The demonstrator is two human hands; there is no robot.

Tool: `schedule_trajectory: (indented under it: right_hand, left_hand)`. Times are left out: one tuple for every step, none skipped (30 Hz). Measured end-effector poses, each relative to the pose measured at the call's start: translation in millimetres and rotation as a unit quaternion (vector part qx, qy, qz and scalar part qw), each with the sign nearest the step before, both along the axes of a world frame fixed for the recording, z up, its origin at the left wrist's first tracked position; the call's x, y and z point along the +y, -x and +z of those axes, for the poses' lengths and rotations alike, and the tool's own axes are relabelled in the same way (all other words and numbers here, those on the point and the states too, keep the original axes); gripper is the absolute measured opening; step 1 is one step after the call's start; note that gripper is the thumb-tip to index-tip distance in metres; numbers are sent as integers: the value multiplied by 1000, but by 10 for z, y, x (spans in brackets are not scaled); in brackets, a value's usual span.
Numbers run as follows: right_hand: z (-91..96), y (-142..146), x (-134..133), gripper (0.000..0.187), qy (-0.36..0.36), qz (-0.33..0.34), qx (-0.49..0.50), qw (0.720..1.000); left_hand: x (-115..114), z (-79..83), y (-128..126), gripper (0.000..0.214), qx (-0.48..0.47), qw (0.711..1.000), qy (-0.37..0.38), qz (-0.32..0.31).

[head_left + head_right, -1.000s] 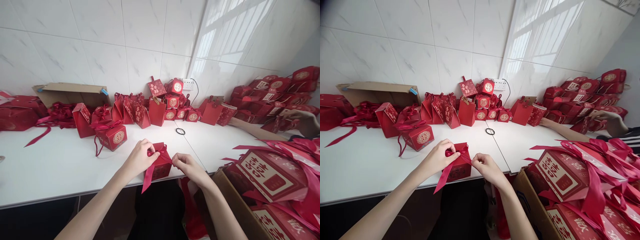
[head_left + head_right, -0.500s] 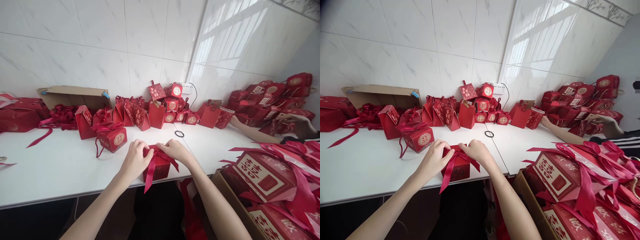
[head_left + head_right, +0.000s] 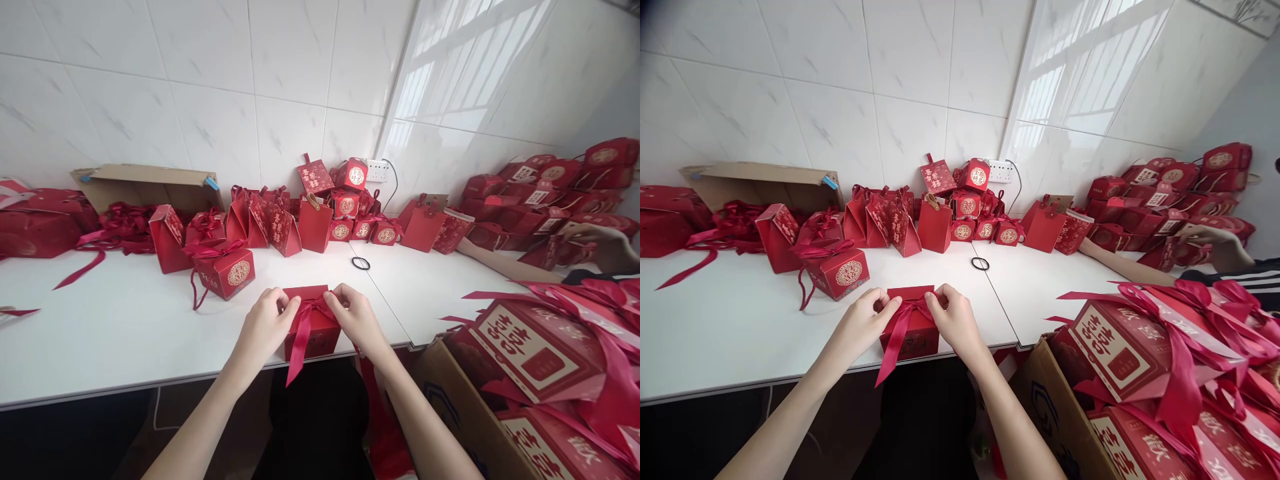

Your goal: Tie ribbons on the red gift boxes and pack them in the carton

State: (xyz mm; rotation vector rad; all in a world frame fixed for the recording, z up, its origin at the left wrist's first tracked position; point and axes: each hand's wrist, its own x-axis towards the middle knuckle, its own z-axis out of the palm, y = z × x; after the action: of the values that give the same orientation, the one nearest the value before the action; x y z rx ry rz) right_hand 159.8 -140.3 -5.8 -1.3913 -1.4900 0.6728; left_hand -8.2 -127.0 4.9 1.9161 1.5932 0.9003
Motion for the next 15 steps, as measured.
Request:
schedule_trajectory:
  right_hand:
    - [-26,-3,-7,33,-6,1,15,1000]
    - [-49,-6,-15,33,-11,4,29,1000]
    - [-71,-10,-22,33,-15,6,42,999]
    - [-90,-14,-30,33,-16,7,54,998]
    - [-107,-18,-37,33,-16,8,65,998]
    - [-123,-21,-44,33,-14,9,76,997]
    - [-137,-24,-52,33,-12,10,86,996]
    - [-152,-26,-59,34,-10,9,95,995]
    - [-168,-27,-68,34,-8,8,103,995]
    - [-185,-25,-77,34,-8,5,109,994]
    - [-203,-21,-86,35,-8,1,113,994]
    - [-223,-13,-95,35,-9,-3,117,993]
    - [-244,-3,-103,36,-11,-6,124,992]
    - [-265,10,-108,36,-13,-8,138,990]
    - [-285,23,-110,37,-14,-9,159,987]
  left_hand:
    - [-4,-13,3,33,-14,1000,6,-3]
    - [-7,-25,6,34,-25,1000,14,-4]
    - [-8,-35,10,34,-31,999,21,-4]
    - [-5,-43,13,35,-34,999,27,-3]
    - [0,-50,15,35,-35,999,30,-3]
    - [6,-53,16,34,-34,999,31,-4]
    - [13,-55,16,34,-31,999,31,-4]
    - [20,-55,15,33,-26,999,30,-3]
    - [24,-54,13,33,-22,999,27,-2]
    - [26,-51,10,32,-18,1000,24,0]
    - [25,-47,6,32,-15,1000,22,1]
    - [22,-41,1,31,-13,1000,19,2]
    - [17,-34,-5,31,-12,1000,18,4]
    - [12,-27,-12,30,-8,1000,19,5]
    - [8,-19,-20,29,-5,1000,21,6]
